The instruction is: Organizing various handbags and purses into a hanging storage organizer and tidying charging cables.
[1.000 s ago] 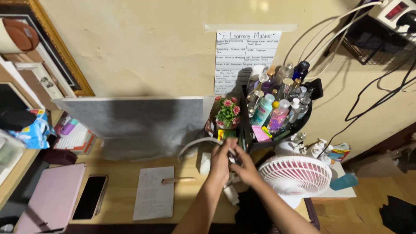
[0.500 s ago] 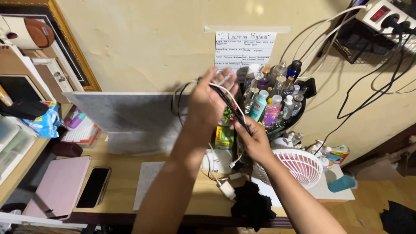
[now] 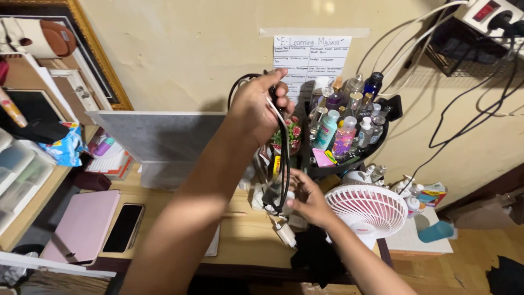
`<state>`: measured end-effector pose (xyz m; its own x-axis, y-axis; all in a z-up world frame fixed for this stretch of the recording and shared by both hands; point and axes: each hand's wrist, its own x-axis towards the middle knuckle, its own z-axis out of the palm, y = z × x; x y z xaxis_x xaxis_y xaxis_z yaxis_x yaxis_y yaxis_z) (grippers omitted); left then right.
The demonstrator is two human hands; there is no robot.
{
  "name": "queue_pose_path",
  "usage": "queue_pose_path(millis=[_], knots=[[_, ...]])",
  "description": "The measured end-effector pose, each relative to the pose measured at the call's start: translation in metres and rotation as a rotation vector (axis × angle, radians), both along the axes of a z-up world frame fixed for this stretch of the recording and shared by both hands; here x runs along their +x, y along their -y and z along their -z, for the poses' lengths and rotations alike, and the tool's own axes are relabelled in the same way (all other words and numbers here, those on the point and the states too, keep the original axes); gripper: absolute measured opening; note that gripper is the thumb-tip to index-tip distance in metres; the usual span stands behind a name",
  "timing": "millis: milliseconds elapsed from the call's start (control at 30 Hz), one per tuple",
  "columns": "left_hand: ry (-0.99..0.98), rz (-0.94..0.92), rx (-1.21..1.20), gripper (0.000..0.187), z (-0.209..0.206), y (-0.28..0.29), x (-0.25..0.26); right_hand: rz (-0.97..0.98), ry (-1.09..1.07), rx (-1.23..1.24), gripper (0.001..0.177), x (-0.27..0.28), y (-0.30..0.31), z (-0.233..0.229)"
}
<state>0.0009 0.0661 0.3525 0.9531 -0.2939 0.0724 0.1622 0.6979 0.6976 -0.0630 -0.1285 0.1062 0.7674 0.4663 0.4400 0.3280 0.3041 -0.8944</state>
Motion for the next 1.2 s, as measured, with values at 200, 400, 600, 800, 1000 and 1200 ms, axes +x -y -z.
queue_pose_path(millis=[200,400,600,800,1000,1200], knots=[[0.016,0.082,-0.277,0.032,0.037,0.004,0.02,0.113,-0.09,-0.15,0.095,-0.005,-0.038,0.023],[0.052,0.192,-0.251,0.045,0.074,-0.029,0.003,-0.082,-0.357,-0.171,0.055,0.003,-0.022,0.079],[-0.079,0.039,0.127,0.044,0.141,-0.104,-0.025,0.434,-0.385,-0.671,0.041,-0.013,0.002,0.052],[-0.524,-0.342,0.794,0.044,0.412,-0.183,-0.031,0.537,-0.308,-0.864,0.043,0.005,0.02,0.063],[-0.638,-0.683,1.433,0.078,0.438,-0.153,-0.072,0.611,-0.024,-1.295,0.069,-0.003,-0.001,0.157],[-0.367,-0.914,2.056,0.094,0.395,-0.082,-0.075,0.543,-0.117,-1.373,0.09,-0.004,0.007,0.234]])
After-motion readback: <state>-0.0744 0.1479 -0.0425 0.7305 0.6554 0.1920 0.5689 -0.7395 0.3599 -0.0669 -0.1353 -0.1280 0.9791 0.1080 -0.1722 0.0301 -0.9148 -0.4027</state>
